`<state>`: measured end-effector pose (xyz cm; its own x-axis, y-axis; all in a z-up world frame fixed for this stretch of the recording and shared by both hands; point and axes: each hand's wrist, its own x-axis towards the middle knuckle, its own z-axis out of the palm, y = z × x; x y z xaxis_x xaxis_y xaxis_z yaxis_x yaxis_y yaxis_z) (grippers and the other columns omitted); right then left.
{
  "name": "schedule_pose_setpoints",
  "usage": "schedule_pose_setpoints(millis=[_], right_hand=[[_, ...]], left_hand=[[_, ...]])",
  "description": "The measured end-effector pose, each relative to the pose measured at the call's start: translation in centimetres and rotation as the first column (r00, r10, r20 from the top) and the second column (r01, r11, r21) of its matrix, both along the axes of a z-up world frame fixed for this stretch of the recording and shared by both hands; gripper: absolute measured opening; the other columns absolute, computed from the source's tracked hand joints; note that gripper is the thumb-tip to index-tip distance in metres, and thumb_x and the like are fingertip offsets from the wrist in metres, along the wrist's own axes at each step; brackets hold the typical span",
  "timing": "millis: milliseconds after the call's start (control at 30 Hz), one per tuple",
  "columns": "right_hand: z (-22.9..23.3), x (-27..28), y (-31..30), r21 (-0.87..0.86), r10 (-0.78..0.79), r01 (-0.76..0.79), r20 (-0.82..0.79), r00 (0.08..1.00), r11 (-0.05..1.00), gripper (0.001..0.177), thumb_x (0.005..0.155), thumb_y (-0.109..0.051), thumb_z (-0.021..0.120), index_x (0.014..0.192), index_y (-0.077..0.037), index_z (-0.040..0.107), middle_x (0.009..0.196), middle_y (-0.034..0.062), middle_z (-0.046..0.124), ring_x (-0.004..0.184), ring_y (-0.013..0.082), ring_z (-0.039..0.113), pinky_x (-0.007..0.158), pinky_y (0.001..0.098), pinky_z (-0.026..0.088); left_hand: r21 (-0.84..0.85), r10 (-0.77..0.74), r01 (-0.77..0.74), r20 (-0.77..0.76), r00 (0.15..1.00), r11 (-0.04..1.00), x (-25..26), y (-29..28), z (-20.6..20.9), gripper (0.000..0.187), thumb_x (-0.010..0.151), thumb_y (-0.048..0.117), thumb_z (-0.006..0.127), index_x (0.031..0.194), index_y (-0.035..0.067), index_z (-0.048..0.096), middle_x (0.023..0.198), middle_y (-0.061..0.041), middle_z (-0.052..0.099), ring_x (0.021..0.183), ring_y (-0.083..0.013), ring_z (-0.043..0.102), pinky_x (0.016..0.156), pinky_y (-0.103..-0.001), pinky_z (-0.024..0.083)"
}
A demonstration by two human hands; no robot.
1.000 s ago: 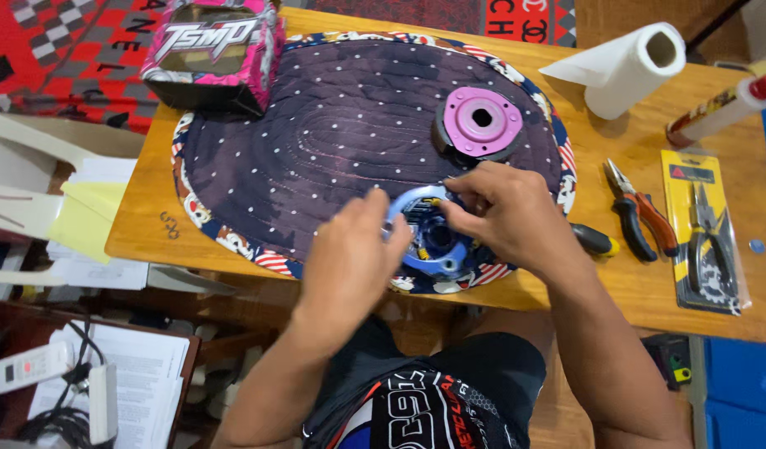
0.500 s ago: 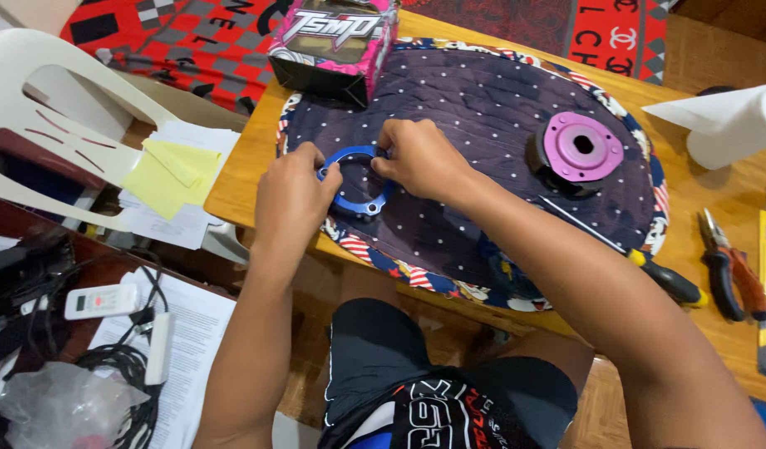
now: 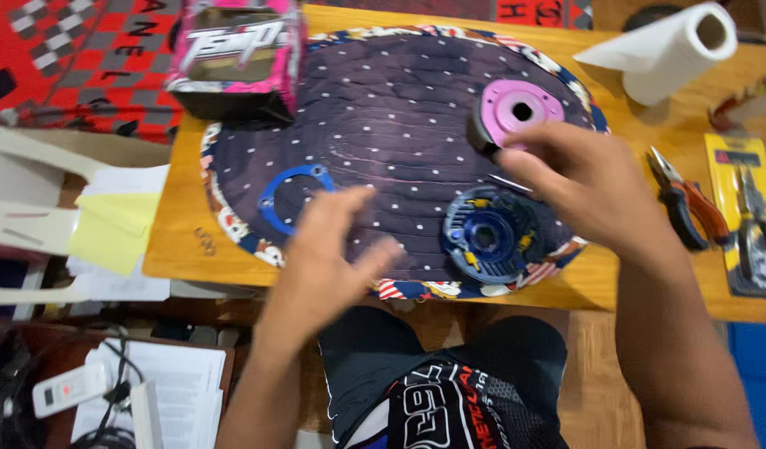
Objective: The person opens a box and removes a pink circular part, then uses a screwdriver to loosen screws on a blue circular mechanical part and removes a blue ring. They then use pliers to adjust internal components of the blue part.
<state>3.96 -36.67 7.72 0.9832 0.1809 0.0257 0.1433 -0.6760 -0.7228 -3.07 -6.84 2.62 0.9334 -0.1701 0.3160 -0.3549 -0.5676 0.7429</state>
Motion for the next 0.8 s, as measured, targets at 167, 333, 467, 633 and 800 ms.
schedule_pose_setpoints(millis=[167,333,467,633,800], right_hand=[[-3.5,-5.2,-4.2,0.033,-0.157,0.156,0.018,0.987,0.987,0.034,0.094,-0.023,0.074,0.124,-0.007,0.072,0.100,0.0086,0.075,0.085,0.0140,0.069,0.073,0.0286,0.054],[-6.5,-7.2,-5.0,0.012,0.129,-0.134,0.183,0.975,0.991,0.099,0.065,-0.026,0.091,0.149,-0.001,0.045,0.128,0.0178,0.063,0.115,0.0254,0.061,0.095,0.0368,0.049],[-8.0,-7.1,-5.2,0.039,0.094,-0.104,0.199,0.975,0.994,0.107,0.060,-0.024,0.094,0.151,-0.003,0.042,0.131,0.0162,0.062,0.118,0.0242,0.060,0.095,0.0362,0.050],[-9.5,-6.6,-6.4,0.254,0.056,-0.077,0.089,0.994,0.964,0.085,0.078,-0.014,0.084,0.153,-0.007,0.045,0.134,0.0103,0.066,0.112,0.0154,0.061,0.086,0.0281,0.054],[-9.5,-6.8,-7.0,0.373,0.136,-0.145,0.050,0.989,0.916,0.078,0.083,-0.007,0.080,0.153,-0.005,0.045,0.136,0.0108,0.064,0.120,0.0167,0.059,0.093,0.0298,0.055]], left_hand=[[0.096,-0.235,0.227,0.077,0.969,0.969,0.1,-5.9,-1.0,0.113,0.067,0.047,0.091,0.153,0.000,0.034,0.149,-0.023,0.048,0.138,-0.0390,0.048,0.112,-0.049,0.038],[0.150,-0.221,0.203,0.119,0.968,0.968,0.6,-8.5,-2.4,0.124,0.062,0.052,0.091,0.154,-0.004,0.031,0.154,-0.023,0.046,0.142,-0.0365,0.046,0.113,-0.051,0.034],[0.159,-0.182,0.165,0.099,0.978,0.973,0.0,-8.4,-2.6,0.119,0.064,0.050,0.092,0.155,-0.001,0.034,0.148,-0.020,0.051,0.138,-0.0355,0.049,0.114,-0.050,0.037],[0.136,-0.122,0.118,0.021,0.992,0.984,-1.2,-8.2,-2.4,0.118,0.063,0.051,0.093,0.152,0.000,0.036,0.139,-0.020,0.053,0.129,-0.0370,0.050,0.110,-0.048,0.041],[0.182,-0.072,0.058,0.073,0.995,0.982,-1.2,-8.6,-2.6,0.119,0.062,0.049,0.092,0.153,-0.001,0.035,0.147,-0.021,0.049,0.136,-0.0397,0.047,0.112,-0.049,0.038]])
